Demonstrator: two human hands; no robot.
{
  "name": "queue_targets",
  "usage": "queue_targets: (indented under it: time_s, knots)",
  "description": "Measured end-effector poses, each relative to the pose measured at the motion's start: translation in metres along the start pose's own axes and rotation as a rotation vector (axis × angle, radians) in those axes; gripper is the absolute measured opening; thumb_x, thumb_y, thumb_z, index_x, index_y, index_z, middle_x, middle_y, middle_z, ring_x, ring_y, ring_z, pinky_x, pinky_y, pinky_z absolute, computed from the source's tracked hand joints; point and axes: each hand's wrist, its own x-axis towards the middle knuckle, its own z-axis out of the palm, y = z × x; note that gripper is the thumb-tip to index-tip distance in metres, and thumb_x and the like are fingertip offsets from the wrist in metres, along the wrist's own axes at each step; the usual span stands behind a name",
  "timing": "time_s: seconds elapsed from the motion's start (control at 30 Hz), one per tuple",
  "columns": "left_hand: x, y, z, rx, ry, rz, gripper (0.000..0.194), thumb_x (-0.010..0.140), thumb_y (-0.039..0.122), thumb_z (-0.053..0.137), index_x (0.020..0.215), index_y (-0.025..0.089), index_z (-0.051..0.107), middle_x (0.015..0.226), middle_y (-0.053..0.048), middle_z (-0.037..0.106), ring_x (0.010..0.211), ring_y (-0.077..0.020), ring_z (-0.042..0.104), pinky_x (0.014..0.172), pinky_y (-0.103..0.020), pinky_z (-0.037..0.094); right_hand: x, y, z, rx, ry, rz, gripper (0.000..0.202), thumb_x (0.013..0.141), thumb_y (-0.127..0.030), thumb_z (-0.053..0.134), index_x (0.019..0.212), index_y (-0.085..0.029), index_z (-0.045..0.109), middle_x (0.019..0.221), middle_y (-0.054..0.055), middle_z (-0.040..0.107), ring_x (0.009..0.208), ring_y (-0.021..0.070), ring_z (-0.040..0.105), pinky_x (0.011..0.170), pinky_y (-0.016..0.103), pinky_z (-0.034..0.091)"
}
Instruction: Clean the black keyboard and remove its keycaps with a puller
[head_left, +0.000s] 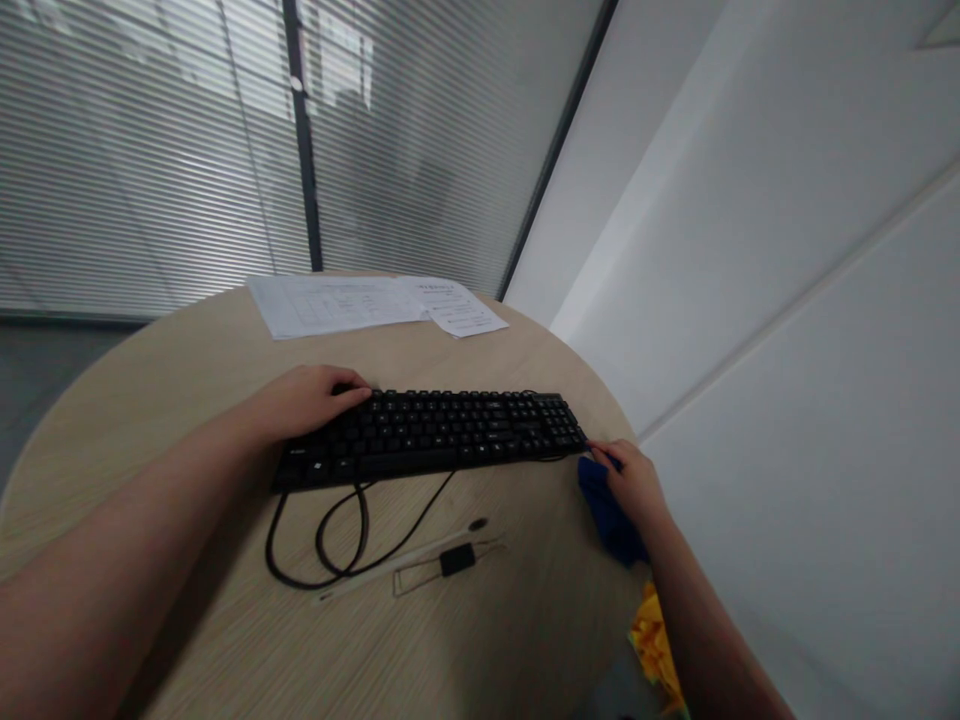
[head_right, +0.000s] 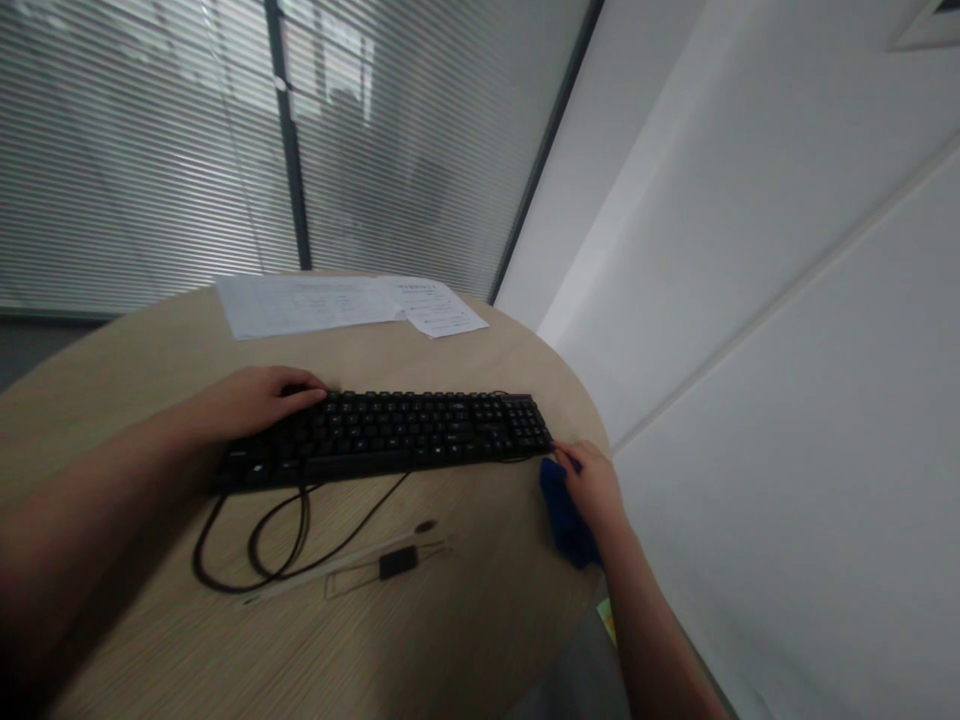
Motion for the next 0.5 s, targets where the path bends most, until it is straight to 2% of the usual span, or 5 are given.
queue_targets:
  time_s: [0.23, 0.33, 0.5]
  knots:
    - [-0.003, -0.0032, -0.0065, 0.01, 0.001, -0.055, 0.055, 0.09, 0.055, 0.043, 0.115, 0.016, 0.073, 0.11, -0.011, 0.076, 0.101, -0.0277, 0.066, 0.092, -0.038, 0.046, -0.0022, -0.0058, -0.0001, 0.027, 0.086, 0.076, 0.039, 0.092, -0.047, 0.052, 0.104, -0.02, 0.078, 0.104, 0.014, 0.076, 0.1, 0.0298, 0.069, 0.091, 0.044, 0.051]
    - [-0.0026, -0.0046, -0.0067, 0.005, 0.01, -0.07, 0.054, 0.089, 0.055, 0.044, 0.115, 0.017, 0.073, 0.11, -0.011, 0.076, 0.102, -0.0284, 0.066, 0.093, -0.038, 0.045, -0.0029, -0.0056, 0.0006, 0.034, 0.059, 0.124, 0.032, 0.09, -0.04, 0.053, 0.099, -0.021, 0.076, 0.106, 0.012, 0.077, 0.101, 0.029, 0.069, 0.093, 0.043, 0.051]
    - [-0.0029, -0.0046, -0.0063, -0.018, 0.014, -0.08, 0.054, 0.088, 0.055, 0.045, 0.113, 0.017, 0.074, 0.109, -0.011, 0.076, 0.101, -0.0291, 0.067, 0.092, -0.039, 0.046, -0.0039, -0.0037, 0.0015, -0.022, 0.033, 0.235, 0.023, 0.084, -0.027, 0.052, 0.1, -0.024, 0.068, 0.094, 0.007, 0.076, 0.089, 0.0251, 0.07, 0.08, 0.036, 0.05]
